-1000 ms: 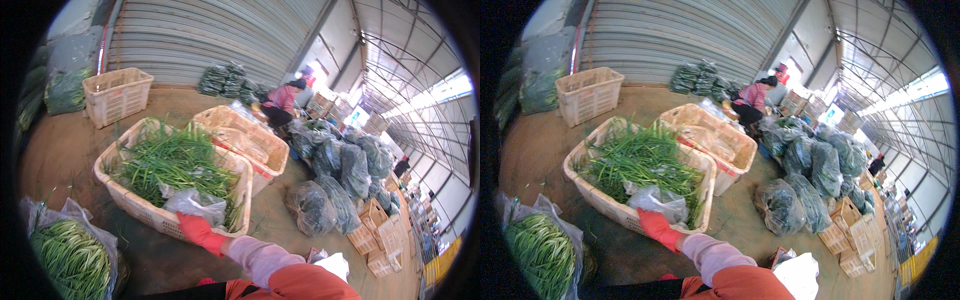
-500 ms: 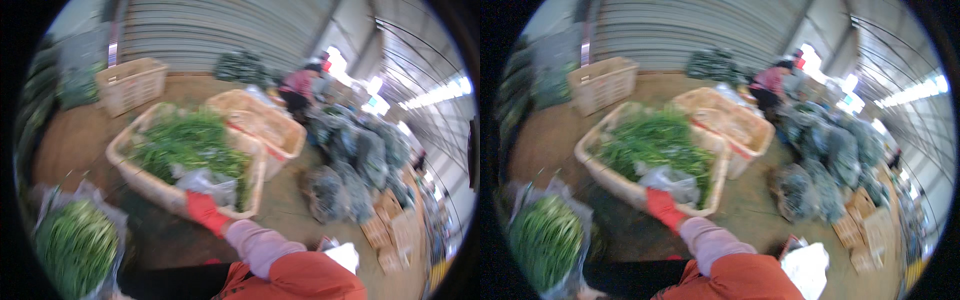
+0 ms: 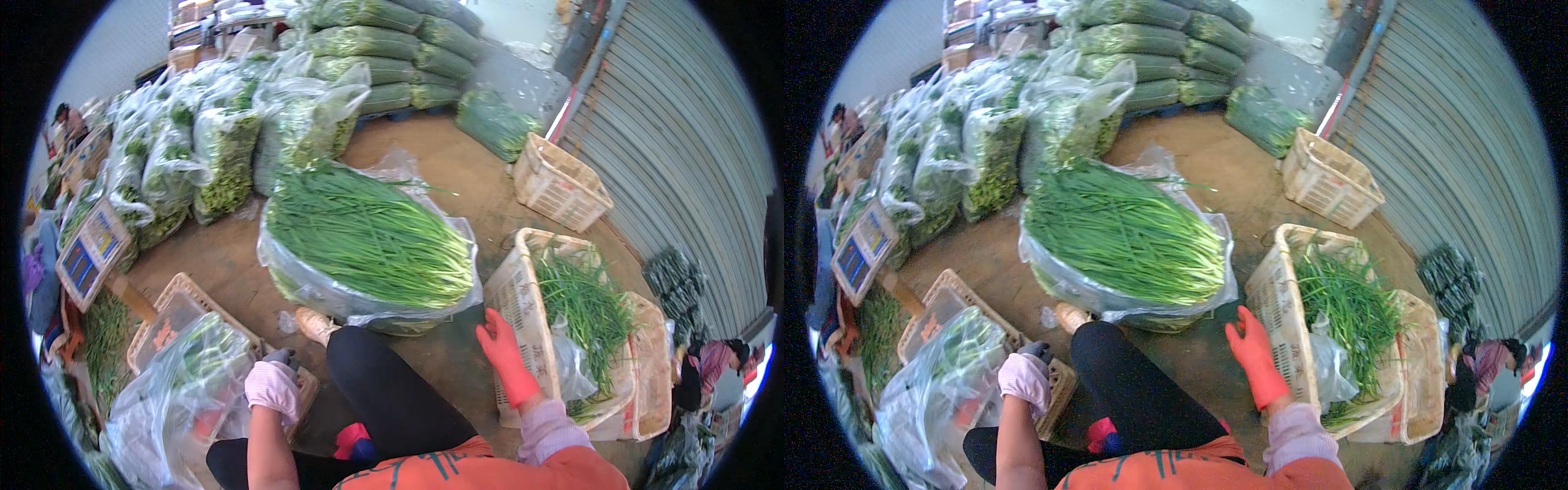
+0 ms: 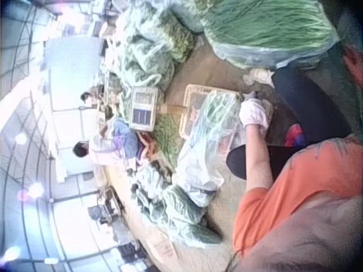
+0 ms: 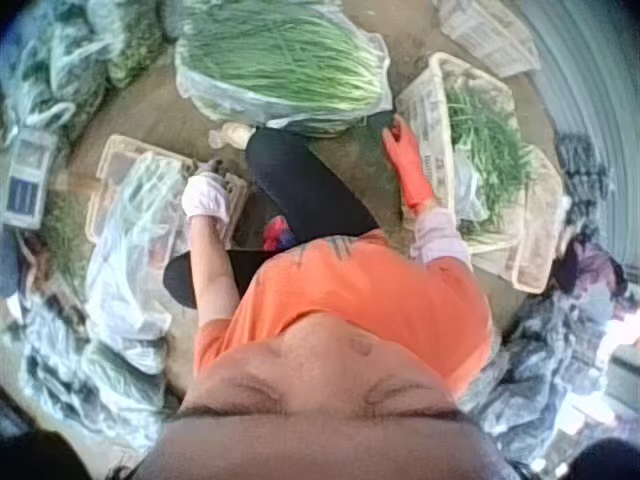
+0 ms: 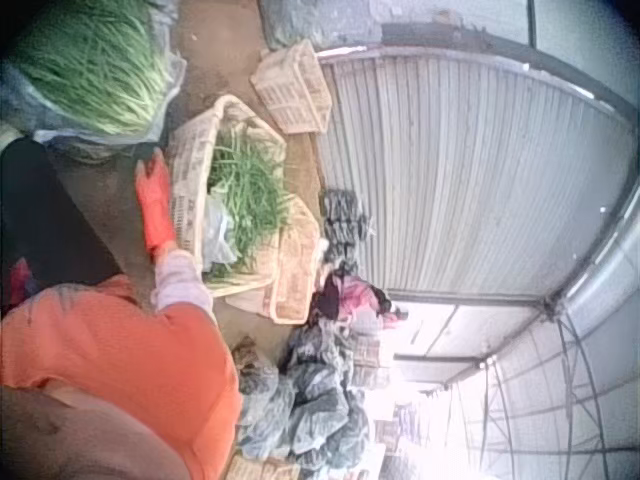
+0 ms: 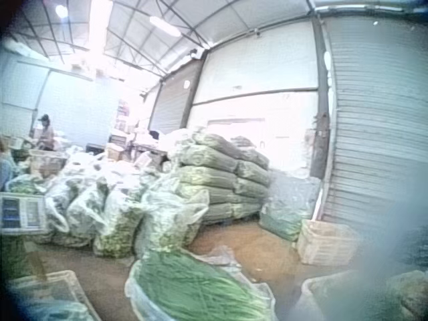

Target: The person sorts bunches of green vegetables by hand, places them into plastic bags, weighs the bags on a digital scale, and ties the bags closed.

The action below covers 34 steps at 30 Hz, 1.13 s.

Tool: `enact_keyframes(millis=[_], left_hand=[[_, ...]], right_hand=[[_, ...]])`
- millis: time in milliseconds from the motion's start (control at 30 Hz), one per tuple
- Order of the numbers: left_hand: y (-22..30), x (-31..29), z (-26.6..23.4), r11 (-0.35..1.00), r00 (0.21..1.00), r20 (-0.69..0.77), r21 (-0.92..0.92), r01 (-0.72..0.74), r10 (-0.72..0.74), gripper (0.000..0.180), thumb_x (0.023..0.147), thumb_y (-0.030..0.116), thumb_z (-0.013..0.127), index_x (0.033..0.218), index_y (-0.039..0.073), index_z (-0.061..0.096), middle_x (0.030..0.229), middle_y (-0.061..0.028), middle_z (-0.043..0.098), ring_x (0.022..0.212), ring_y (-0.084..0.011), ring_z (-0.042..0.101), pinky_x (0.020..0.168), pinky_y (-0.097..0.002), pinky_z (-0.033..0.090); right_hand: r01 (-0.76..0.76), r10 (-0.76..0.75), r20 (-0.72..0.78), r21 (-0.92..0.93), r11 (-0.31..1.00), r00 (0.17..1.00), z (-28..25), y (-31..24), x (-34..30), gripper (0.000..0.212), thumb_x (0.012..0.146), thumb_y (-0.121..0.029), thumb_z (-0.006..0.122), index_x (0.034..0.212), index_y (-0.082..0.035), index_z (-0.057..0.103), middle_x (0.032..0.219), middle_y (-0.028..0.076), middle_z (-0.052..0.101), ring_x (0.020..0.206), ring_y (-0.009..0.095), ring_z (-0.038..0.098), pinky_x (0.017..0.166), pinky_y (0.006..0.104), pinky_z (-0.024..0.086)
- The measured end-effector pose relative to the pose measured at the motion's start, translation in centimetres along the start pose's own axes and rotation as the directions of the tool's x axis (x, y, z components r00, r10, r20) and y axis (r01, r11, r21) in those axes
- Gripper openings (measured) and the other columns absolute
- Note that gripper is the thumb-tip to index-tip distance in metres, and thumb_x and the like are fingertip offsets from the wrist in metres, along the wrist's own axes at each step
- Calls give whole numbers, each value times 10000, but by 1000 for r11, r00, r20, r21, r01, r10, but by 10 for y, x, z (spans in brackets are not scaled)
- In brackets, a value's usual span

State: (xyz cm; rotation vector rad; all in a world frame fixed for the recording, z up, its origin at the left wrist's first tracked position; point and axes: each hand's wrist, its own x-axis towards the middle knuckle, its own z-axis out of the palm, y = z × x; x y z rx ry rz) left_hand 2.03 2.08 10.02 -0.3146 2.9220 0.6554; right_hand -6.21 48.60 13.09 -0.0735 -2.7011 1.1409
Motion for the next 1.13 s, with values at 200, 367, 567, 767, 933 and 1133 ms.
enact_keyframes(millis=[200, 367, 567, 767, 933, 1133], left_hand=[[-41, -45, 15, 998, 989, 134, 16, 63, -64, 375, 754, 148, 599, 1127, 110, 597, 987, -168, 645, 910, -317, 628, 768, -370, 496], [11, -93, -49, 958, 936, 218, 142, 251, -277, 375, 681, 262, 631, 1029, 122, 641, 935, -163, 647, 894, -350, 616, 797, -373, 495], [15, -56, -23, 973, 902, -411, -230, 35, -130, 206, 799, 149, 594, 974, 51, 640, 861, -187, 636, 814, -345, 615, 749, -411, 483], [88, -32, -69, 881, 739, -644, -448, -153, -199, 207, 827, 83, 595, 1017, 3, 616, 906, -166, 633, 840, -280, 618, 753, -341, 483], [169, 25, -49, 840, 929, -336, -540, -54, -157, 445, 815, 206, 647, 1195, 10, 520, 1054, -173, 608, 900, -268, 621, 818, -320, 486], [276, 95, -23, 984, 976, 125, 15, -180, 176, 233, 764, 229, 592, 930, 86, 672, 904, -186, 655, 867, -321, 642, 765, -415, 507]], right_hand=[[-406, 490, 120, 742, 534, 863, 54, 25, 108, 628, 857, -554, 525, 1183, -19, 480, 1105, 92, 558, 928, 203, 538, 762, 323, 435], [-303, 401, 211, 936, 180, 891, 112, 68, 152, 379, 907, -332, 502, 1112, -24, 582, 1055, 100, 634, 884, 238, 613, 788, 357, 498], [-254, 388, 1, 758, 601, 922, 106, 142, 166, 381, 921, -344, 493, 1149, -39, 526, 968, 79, 626, 840, 194, 591, 710, 336, 470], [-500, 496, 195, 614, 611, 846, 81, 85, 131, 455, 859, -431, 569, 1136, -72, 528, 971, 52, 610, 794, 170, 566, 624, 305, 446], [-403, 295, 290, 782, 475, 910, 86, 93, 145, 471, 876, -423, 563, 1144, -37, 532, 1058, 87, 611, 914, 183, 594, 767, 322, 479], [-408, 275, 312, 795, 449, 909, 66, 116, 141, 513, 932, -449, 408, 1194, -26, 531, 1146, 91, 594, 996, 208, 577, 888, 334, 432]])
